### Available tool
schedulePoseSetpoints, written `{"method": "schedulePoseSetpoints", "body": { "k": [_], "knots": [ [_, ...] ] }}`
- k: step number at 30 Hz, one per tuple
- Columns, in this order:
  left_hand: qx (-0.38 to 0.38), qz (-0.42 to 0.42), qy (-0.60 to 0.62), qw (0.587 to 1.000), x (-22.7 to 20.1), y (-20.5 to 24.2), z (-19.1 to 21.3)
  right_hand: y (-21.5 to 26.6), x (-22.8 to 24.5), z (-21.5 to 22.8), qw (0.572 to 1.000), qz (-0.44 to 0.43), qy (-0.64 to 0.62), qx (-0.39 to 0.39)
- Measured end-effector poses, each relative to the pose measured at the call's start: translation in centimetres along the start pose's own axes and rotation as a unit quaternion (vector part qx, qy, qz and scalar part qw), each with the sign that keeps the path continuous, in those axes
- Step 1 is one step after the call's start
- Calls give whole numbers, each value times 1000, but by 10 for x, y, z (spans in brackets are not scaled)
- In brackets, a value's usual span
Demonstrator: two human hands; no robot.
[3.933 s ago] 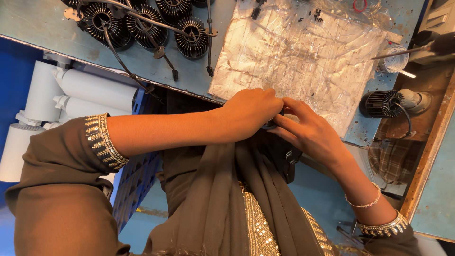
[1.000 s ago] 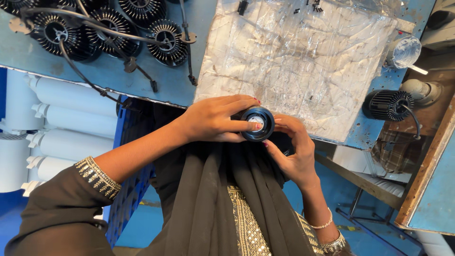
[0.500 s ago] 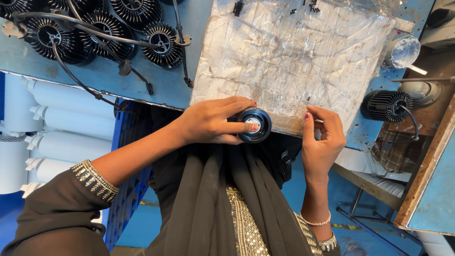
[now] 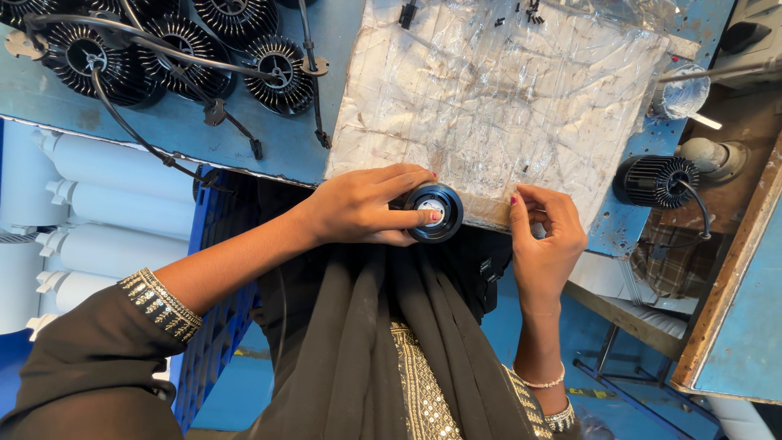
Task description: The person assembles a small LED light fixture by applying adhesive to the base, placing a circular LED module, and securing it with a cover. They use a green electric screwdriver to tighten screws and ensure the components are firmly attached.
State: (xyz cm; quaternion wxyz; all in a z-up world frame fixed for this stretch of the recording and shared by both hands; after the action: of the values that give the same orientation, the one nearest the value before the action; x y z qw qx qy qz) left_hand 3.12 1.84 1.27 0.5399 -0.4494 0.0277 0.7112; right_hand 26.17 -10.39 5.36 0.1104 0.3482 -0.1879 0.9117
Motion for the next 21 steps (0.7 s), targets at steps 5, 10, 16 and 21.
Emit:
{"method": "schedulePoseSetpoints", "body": {
  "k": [5, 10, 16, 21],
  "knots": [
    [1, 3, -4, 1000, -1, 0, -1, 1, -5, -2, 1000, -22, -2, -15],
    [2, 6, 6, 1000, 0, 2, 0, 3, -13, -1, 996, -43, -67, -30],
    [3, 9, 8, 1000, 0, 1, 0, 0, -17, -1, 996, -61, -64, -32],
    [7, 12, 12, 1000, 0, 1, -1, -8, -16, -5, 995, -63, -50, -62]
  ]
}}
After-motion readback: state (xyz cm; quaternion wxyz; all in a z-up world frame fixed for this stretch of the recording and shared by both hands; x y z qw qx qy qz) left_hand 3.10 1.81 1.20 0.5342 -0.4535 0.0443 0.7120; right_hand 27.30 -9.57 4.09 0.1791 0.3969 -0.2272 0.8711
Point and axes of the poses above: each hand's wrist, its own y-axis away from the middle knuckle, its own z-axis out of the back of the hand, x = y × z, the point moved 3 cm from there along -y, towards the middle knuckle, and after that the axes turned 12 degrees about z, right-handed, at the moved point
